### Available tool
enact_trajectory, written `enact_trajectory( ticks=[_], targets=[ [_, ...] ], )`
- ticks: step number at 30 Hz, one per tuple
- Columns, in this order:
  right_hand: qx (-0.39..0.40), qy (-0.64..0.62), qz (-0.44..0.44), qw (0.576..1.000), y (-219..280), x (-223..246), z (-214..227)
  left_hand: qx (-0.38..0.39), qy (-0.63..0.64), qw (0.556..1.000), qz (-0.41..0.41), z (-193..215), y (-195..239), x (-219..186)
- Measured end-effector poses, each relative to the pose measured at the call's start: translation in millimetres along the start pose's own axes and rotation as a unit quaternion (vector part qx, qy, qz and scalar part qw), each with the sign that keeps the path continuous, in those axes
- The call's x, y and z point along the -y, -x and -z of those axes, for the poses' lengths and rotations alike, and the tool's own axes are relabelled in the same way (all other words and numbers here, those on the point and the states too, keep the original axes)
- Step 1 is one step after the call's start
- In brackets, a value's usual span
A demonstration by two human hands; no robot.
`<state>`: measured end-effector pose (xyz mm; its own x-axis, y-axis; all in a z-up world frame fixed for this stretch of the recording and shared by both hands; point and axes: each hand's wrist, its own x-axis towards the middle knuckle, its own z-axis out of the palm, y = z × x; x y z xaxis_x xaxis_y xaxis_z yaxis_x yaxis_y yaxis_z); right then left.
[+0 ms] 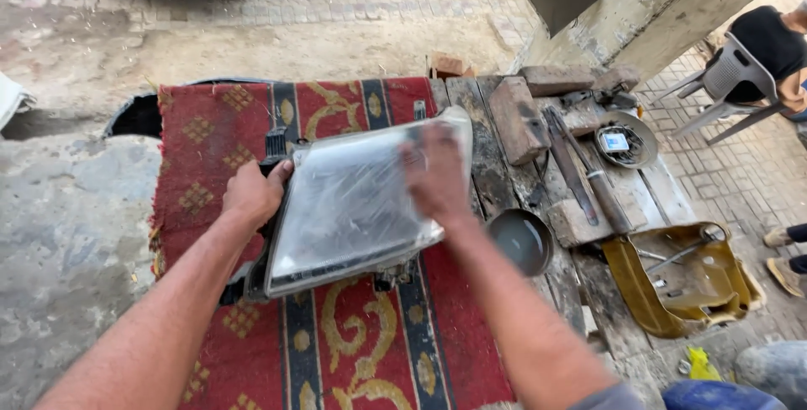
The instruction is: The person scrubs a car headlight lens with a black abrasive pad, moving in circular and back-and-forth motions across the surface. The headlight rests on a patterned rug on a wooden workbench outdoors.
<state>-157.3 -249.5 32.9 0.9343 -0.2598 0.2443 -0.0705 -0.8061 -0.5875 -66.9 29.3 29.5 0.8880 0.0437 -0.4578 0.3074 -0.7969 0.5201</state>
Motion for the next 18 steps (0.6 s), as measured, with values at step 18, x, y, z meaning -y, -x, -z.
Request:
enact_trajectory(
  ticks=[18],
  targets=[
    [0.031,0.116,0.063,0.991,-8,34,-23,-0.005,-0.013,1.0,0.025,5,9,-7]
  ],
)
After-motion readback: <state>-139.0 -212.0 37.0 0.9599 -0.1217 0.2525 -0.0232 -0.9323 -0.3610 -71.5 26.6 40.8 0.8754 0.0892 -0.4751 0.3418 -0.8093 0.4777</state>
